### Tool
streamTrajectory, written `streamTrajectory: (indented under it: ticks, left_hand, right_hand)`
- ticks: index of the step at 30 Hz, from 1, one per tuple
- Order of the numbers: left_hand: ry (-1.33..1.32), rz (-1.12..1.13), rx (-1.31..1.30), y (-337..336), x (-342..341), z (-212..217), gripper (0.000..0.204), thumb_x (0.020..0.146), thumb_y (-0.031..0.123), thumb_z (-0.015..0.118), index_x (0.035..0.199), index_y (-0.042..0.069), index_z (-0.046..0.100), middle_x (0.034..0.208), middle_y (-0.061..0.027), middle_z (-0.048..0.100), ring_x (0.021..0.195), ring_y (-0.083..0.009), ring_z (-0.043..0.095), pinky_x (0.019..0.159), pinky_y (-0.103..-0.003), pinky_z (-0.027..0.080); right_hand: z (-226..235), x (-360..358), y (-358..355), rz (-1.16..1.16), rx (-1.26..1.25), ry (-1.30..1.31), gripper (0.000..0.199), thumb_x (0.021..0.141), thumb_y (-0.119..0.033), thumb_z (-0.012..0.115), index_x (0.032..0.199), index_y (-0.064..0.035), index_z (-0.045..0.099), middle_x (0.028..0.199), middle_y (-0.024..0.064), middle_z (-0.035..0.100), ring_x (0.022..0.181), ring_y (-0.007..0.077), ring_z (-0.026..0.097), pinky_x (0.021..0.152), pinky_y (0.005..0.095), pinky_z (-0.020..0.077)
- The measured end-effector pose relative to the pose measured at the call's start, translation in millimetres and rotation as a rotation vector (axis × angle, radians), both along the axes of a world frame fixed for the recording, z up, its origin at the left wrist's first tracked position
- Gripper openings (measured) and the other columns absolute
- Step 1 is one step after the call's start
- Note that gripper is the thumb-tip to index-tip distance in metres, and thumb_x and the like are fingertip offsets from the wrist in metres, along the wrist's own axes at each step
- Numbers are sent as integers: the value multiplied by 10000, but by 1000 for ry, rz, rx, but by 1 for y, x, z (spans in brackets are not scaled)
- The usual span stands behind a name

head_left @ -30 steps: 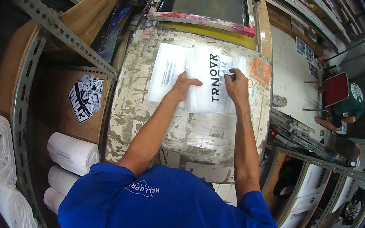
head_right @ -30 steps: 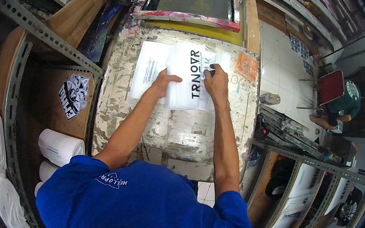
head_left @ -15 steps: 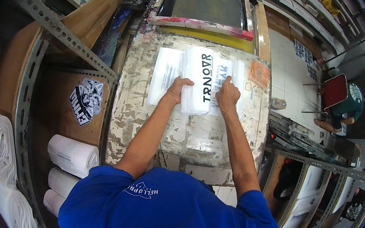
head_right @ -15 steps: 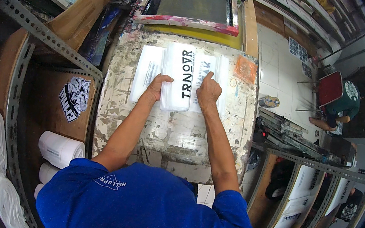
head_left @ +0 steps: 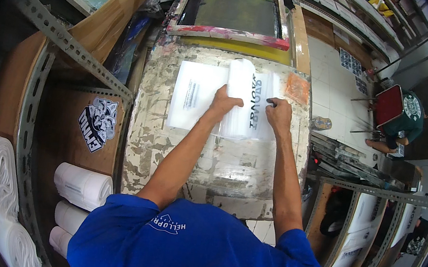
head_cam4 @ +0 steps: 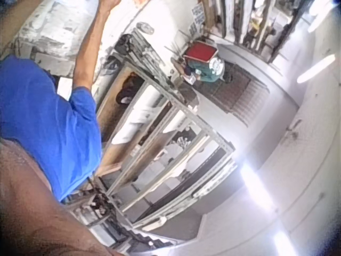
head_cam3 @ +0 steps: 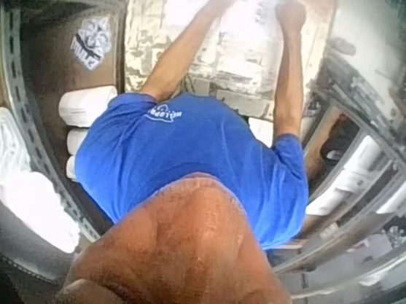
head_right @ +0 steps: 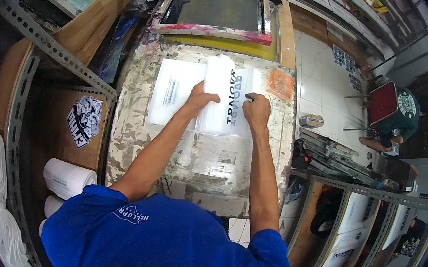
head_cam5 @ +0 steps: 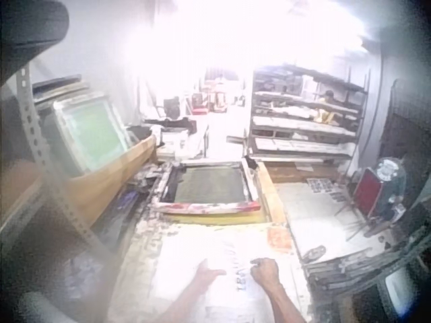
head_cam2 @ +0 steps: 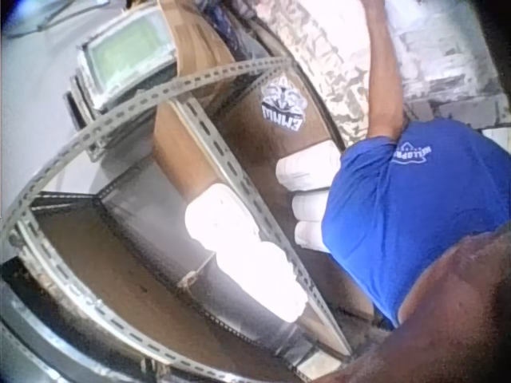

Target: The person organizes and stacks plastic bags by gathering them from a shelf, aligning them on a work table, and then grouping them into stacks.

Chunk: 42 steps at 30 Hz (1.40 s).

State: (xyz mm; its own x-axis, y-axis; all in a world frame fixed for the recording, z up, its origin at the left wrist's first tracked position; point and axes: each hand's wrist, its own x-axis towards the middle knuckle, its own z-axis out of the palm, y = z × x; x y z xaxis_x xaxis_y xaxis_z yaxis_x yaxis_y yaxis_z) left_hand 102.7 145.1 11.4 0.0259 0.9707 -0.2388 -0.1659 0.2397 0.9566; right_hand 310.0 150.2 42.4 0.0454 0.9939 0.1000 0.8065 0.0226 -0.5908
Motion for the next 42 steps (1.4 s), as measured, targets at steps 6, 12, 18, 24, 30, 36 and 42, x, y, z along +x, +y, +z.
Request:
streamTrajectory:
  ticks: [6,12,18,24,30,36,42]
  left_hand:
    - [498,9,30,5,43,35,912,704,375,839,1338,-102,389,1250,-254,560,1151,-313,570,950,-356,480]
    - [-259,-187,-149,5,51,11,1039,882,800,289,1471,-56,275,1508,-249,296,1423,-369,229,1103,-545,279]
    - [-454,-232,-174,4,42,-4,1102,868,826,191,1481,-87,255,1579,-240,168,1487,-362,70,1149,-513,239]
    - [10,-469,181,-20,16,-13,744,904,462,554,1477,26,365,1561,-177,291,1474,-381,151,1164,-459,271]
    - [1304,-693,495,-81,0,35,839,656,175,771,1426,90,450,1534,-145,347,1442,-398,245,1151,-560,267]
    - [1193,-663,591,-74,-1,-9,735,673,25,707,1378,77,509,1535,-111,359,1451,-324,258,1180,-549,206]
    - [1142,-618,551,-85,-3,-6,645,728,122,763,1341,108,561,1526,-100,378,1452,-311,258,1198,-492,205]
  right_hand:
    - [17,2,-9,-72,-217,287,293,792,-235,664,838,47,732,744,247,685,783,363,703,765,407,553]
    - [38,-19,-29,-50,-40,-83,763,690,-492,810,1138,75,567,906,275,678,851,403,685,756,454,549]
    - [40,-41,-39,37,-15,-306,992,609,-297,821,1420,-20,322,1267,268,480,874,453,656,683,471,570]
    - [31,-42,-42,19,38,-350,820,629,-190,785,1321,-24,375,1186,230,495,854,441,650,658,468,573]
    - [25,-30,-39,-24,6,-348,670,640,-153,724,1220,-12,421,1092,217,536,877,407,650,634,441,577]
    - [30,-27,-39,-38,-21,-369,683,641,-175,697,1254,2,454,1083,222,559,892,410,648,677,454,570]
    - [32,-23,-38,-47,-11,-385,661,642,-163,679,1249,-4,470,1055,206,565,888,405,645,652,440,577]
